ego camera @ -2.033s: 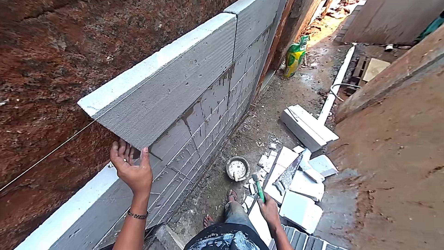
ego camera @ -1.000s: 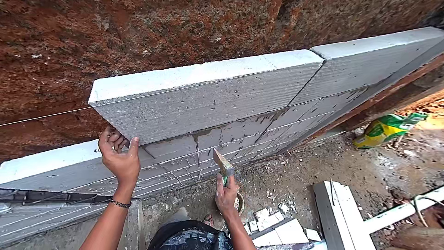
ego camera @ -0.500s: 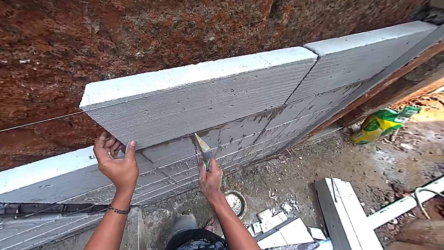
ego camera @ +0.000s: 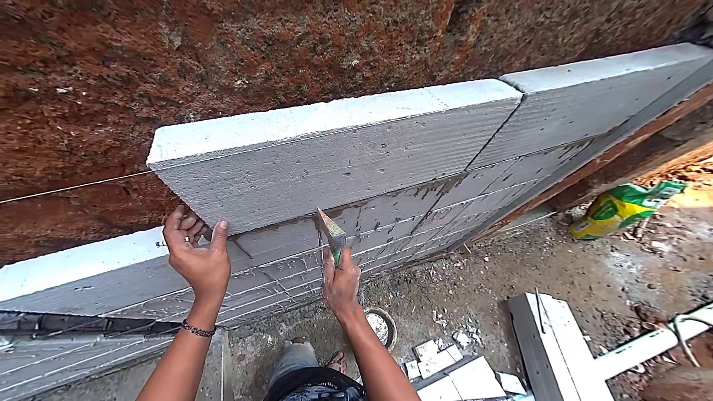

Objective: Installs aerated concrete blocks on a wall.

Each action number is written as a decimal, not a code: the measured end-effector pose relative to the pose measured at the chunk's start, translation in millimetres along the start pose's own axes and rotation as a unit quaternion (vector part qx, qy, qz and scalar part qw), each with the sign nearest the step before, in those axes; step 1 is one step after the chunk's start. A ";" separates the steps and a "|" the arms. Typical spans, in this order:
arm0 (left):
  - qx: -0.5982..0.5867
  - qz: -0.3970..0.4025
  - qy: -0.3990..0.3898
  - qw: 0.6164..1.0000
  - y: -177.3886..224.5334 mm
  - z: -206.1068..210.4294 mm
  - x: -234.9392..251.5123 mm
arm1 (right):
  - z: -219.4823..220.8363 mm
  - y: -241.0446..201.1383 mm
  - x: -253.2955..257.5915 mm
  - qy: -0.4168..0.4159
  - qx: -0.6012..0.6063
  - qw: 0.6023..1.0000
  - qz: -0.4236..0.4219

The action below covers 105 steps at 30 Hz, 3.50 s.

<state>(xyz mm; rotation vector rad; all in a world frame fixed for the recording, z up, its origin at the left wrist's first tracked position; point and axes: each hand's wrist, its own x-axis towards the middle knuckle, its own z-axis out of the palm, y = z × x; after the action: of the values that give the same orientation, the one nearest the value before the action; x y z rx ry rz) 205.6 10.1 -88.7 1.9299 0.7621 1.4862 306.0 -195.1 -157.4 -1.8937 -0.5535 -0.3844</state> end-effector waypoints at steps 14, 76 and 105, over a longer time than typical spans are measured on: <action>0.007 0.007 0.001 1.000 -2.4 0.8 -0.8 | -1.0 2.2 -0.4 -0.004 -0.025 1.000 -0.011; -0.049 -0.021 -0.056 0.997 -11.3 -13.7 5.0 | -162.6 -148.0 283.2 -0.127 -0.363 0.906 -0.177; -0.129 0.069 -0.118 0.982 -22.7 -25.5 36.2 | -46.1 -143.5 79.3 0.062 -0.074 0.974 -0.207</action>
<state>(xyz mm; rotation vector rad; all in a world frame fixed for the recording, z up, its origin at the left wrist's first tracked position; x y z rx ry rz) 186.6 54.5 -77.0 1.9425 0.3204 1.3286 294.4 -176.8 11.5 -1.8743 -0.8560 -0.8296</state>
